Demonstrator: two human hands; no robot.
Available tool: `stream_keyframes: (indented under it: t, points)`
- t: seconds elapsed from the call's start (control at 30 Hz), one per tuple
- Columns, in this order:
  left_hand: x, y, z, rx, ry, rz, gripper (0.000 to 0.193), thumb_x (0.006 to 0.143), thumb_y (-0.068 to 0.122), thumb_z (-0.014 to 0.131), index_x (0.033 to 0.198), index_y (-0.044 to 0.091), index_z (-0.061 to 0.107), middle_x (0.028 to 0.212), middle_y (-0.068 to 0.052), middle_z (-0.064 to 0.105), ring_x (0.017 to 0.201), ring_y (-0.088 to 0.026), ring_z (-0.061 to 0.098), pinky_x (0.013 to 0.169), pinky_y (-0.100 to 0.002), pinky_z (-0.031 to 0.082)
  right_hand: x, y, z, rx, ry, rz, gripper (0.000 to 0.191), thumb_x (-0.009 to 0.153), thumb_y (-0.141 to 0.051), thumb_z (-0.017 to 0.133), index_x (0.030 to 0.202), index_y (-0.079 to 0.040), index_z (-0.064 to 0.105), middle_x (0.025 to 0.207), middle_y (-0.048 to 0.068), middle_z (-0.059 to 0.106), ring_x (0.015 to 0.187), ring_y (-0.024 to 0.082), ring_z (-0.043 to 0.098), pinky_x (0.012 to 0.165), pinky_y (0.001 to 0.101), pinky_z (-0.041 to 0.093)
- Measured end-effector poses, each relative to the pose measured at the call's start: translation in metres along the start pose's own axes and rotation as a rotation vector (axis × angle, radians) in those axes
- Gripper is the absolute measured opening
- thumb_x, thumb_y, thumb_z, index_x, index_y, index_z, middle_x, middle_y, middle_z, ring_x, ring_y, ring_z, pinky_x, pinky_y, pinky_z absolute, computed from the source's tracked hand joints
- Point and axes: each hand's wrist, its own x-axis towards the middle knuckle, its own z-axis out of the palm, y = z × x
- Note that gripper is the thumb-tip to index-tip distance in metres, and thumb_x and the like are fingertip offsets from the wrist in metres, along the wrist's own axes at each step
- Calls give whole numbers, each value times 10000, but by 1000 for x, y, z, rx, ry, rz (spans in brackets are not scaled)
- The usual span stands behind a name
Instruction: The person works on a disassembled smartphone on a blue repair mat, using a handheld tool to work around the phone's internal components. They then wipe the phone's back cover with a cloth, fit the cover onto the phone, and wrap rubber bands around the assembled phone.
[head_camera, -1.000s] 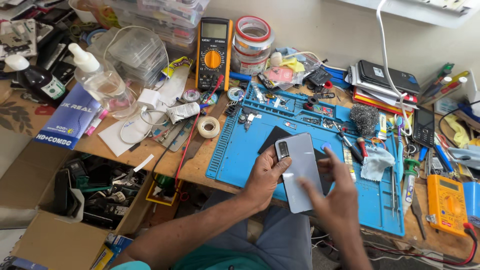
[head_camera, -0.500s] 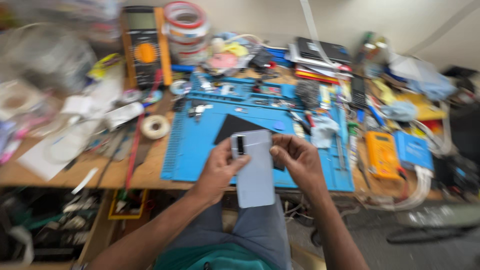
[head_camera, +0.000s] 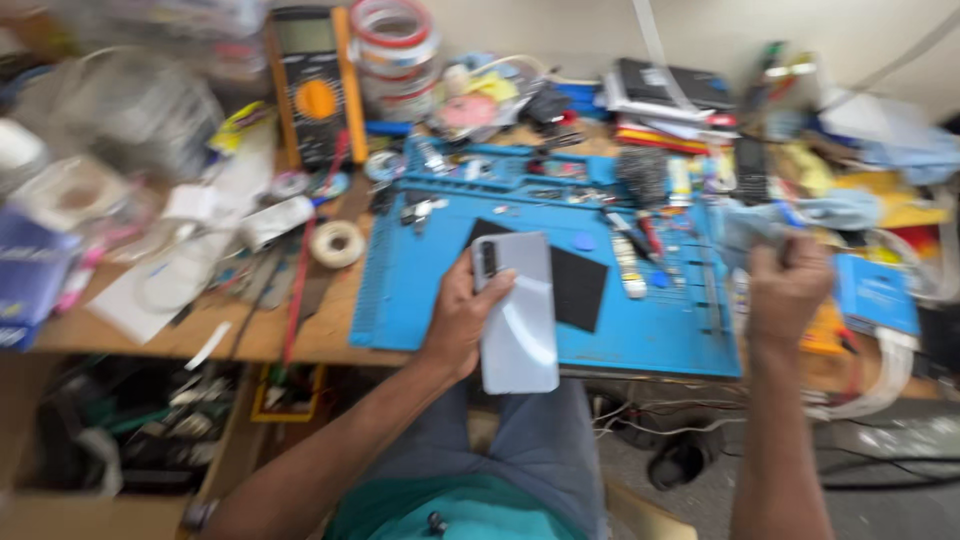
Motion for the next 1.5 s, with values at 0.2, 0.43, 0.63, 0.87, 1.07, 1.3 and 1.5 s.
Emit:
stream_keyframes:
  t: [0.2, 0.43, 0.63, 0.87, 1.07, 1.3, 1.5]
  points:
    - [2, -2, 9, 143, -23, 116, 209, 1008, 114, 651, 1182, 5, 608, 980, -57, 710, 842, -99, 671, 736, -285, 581, -86, -86, 13, 371, -411, 499, 305, 945, -32, 657, 1235, -23, 752, 998, 68, 775, 868, 118, 712, 803, 258, 560]
    - [-4, -1, 14, 246, -59, 201, 217, 1016, 104, 674, 1199, 12, 601, 1017, -34, 700, 894, -56, 638, 776, -249, 557, -118, -152, 61, 464, -396, 589, 260, 862, -146, 794, 1077, 0, 780, 861, 35, 764, 719, 54, 660, 603, 221, 532]
    - [-20, 8, 27, 213, -147, 48, 219, 1006, 104, 665, 1193, 16, 594, 972, -16, 714, 838, -48, 664, 707, -244, 573, -78, -151, 65, 480, -292, 546, 170, 896, -138, 804, 986, 4, 780, 756, 6, 698, 614, 34, 562, 513, 210, 415]
    - [-25, 10, 22, 364, -234, 16, 231, 1014, 149, 664, 1199, 31, 592, 985, -31, 716, 852, -61, 686, 727, -249, 586, -34, -134, 50, 452, -632, 477, 179, 850, -153, 802, 927, 6, 770, 689, 1, 673, 577, 56, 554, 495, 243, 400]
    - [-25, 4, 27, 318, -333, -16, 315, 977, 135, 682, 1263, 35, 593, 1059, 0, 709, 958, -53, 662, 834, -268, 565, -15, -143, 49, 181, -862, 255, 184, 834, -207, 825, 872, -28, 803, 647, 18, 656, 602, 85, 526, 515, 302, 393]
    - [-3, 1, 12, 568, -432, -117, 308, 937, 153, 743, 1167, -35, 660, 973, -73, 751, 860, -108, 705, 726, -303, 581, -12, -145, 50, 68, -943, 202, 279, 867, -284, 762, 1022, -55, 796, 694, 18, 717, 586, 95, 611, 520, 295, 478]
    - [44, 46, -5, 24, -683, -466, 562, 946, 278, 732, 1365, -53, 555, 1174, -150, 731, 973, -181, 725, 833, -345, 591, -32, -96, 60, 581, -667, 622, 347, 936, -229, 734, 1149, 45, 730, 906, 62, 734, 722, 107, 648, 631, 265, 498]
